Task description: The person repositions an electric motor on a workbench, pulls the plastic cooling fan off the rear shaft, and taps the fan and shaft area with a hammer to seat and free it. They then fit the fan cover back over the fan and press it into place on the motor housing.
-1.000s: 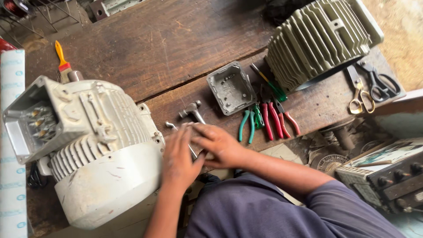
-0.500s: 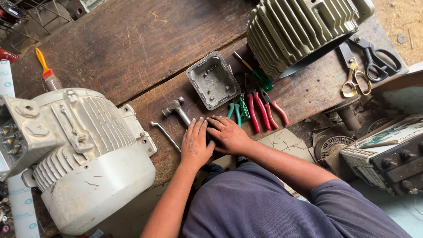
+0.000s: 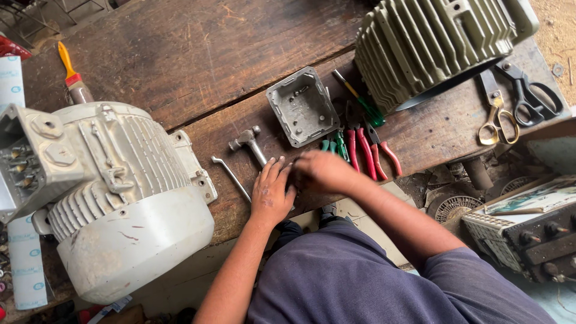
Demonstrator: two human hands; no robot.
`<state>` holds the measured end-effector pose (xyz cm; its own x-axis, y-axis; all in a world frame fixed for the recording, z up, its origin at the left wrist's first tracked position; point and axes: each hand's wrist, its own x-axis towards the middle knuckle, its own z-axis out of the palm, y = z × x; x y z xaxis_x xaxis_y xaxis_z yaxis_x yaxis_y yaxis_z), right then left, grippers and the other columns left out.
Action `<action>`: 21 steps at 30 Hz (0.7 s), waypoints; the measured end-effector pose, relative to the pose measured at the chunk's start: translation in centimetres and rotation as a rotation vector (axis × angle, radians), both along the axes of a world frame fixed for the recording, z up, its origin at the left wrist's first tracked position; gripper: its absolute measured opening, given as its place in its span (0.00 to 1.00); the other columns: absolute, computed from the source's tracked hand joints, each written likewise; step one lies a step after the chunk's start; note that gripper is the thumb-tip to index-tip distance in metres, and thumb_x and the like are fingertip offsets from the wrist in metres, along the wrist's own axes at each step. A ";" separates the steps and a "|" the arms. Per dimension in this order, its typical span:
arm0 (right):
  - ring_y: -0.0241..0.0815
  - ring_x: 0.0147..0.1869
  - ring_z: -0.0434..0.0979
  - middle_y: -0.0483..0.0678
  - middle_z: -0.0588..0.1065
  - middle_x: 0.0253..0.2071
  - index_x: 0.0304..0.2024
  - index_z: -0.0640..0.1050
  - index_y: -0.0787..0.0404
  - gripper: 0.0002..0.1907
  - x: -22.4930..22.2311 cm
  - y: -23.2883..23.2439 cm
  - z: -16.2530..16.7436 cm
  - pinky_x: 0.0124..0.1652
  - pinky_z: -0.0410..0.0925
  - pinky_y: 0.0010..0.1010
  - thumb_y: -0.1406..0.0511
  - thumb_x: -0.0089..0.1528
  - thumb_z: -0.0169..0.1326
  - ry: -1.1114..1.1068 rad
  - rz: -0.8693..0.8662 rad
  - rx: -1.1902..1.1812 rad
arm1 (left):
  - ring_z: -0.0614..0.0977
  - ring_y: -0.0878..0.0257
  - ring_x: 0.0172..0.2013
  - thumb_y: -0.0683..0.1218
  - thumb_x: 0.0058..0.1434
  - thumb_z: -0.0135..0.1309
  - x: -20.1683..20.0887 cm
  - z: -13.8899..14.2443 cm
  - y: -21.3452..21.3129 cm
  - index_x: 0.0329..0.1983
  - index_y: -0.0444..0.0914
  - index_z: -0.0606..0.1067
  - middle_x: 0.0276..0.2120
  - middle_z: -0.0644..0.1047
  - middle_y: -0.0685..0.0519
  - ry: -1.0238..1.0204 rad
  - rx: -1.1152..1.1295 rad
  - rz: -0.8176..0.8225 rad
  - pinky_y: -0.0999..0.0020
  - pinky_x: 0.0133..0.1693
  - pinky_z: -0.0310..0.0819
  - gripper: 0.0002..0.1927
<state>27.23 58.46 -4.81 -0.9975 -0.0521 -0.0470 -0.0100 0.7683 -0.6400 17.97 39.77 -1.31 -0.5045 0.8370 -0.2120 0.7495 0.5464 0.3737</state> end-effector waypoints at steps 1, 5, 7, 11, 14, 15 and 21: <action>0.57 0.51 0.78 0.55 0.78 0.44 0.45 0.77 0.59 0.20 -0.6 1.1 -0.1 0.49 0.72 0.47 0.59 0.53 0.64 0.106 -0.073 0.010 | 0.58 0.48 0.72 0.55 0.56 0.61 -0.1 0.1 0.0 0.66 0.38 0.69 0.70 0.63 0.45 -0.027 0.000 0.003 0.46 0.68 0.54 0.35; 0.56 0.48 0.79 0.55 0.78 0.43 0.43 0.78 0.56 0.13 -3.7 4.8 -0.5 0.45 0.73 0.45 0.65 0.56 0.60 0.363 -0.344 0.257 | 0.58 0.48 0.71 0.59 0.57 0.61 -0.2 0.5 -0.2 0.67 0.40 0.69 0.70 0.63 0.45 -0.030 0.025 -0.003 0.45 0.67 0.53 0.37; 0.55 0.45 0.80 0.52 0.78 0.39 0.44 0.79 0.56 0.10 -5.4 5.8 -0.4 0.42 0.73 0.45 0.67 0.59 0.58 0.209 -0.395 0.210 | 0.58 0.49 0.71 0.59 0.57 0.61 -0.2 0.5 -0.2 0.67 0.41 0.69 0.70 0.63 0.45 -0.026 0.026 -0.005 0.45 0.67 0.53 0.36; 0.55 0.40 0.80 0.51 0.78 0.37 0.46 0.80 0.57 0.12 -8.1 6.0 0.2 0.37 0.72 0.45 0.68 0.59 0.56 0.234 -0.429 0.290 | 0.58 0.50 0.72 0.59 0.57 0.61 -0.4 0.4 -0.3 0.67 0.42 0.69 0.70 0.63 0.46 -0.035 -0.006 -0.003 0.46 0.68 0.53 0.37; 0.55 0.37 0.80 0.53 0.78 0.36 0.52 0.80 0.59 0.19 -9.5 5.8 0.7 0.33 0.71 0.44 0.71 0.58 0.54 0.268 -0.455 0.330 | 0.57 0.51 0.72 0.60 0.57 0.61 -0.5 0.4 -0.3 0.68 0.43 0.67 0.70 0.61 0.47 -0.050 -0.049 0.006 0.46 0.68 0.51 0.38; 0.55 0.36 0.80 0.53 0.77 0.35 0.52 0.80 0.58 0.20 -10.0 5.7 0.8 0.32 0.71 0.45 0.71 0.57 0.54 0.252 -0.454 0.344 | 0.56 0.51 0.72 0.60 0.57 0.61 -0.6 0.4 -0.3 0.68 0.43 0.67 0.70 0.61 0.47 -0.052 -0.058 0.008 0.46 0.68 0.51 0.38; 0.54 0.39 0.81 0.51 0.77 0.39 0.39 0.79 0.55 0.10 -11.7 5.4 1.3 0.34 0.72 0.44 0.71 0.57 0.54 0.159 -0.454 0.402 | 0.56 0.52 0.72 0.60 0.58 0.61 -0.8 0.4 -0.5 0.69 0.43 0.66 0.70 0.61 0.47 -0.062 -0.050 -0.005 0.47 0.69 0.51 0.38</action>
<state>15.53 63.88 -3.47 -0.9124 0.3694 0.1761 0.3025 0.8986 -0.3178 17.16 39.28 -0.95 -0.4846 0.8272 -0.2843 0.7287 0.5616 0.3919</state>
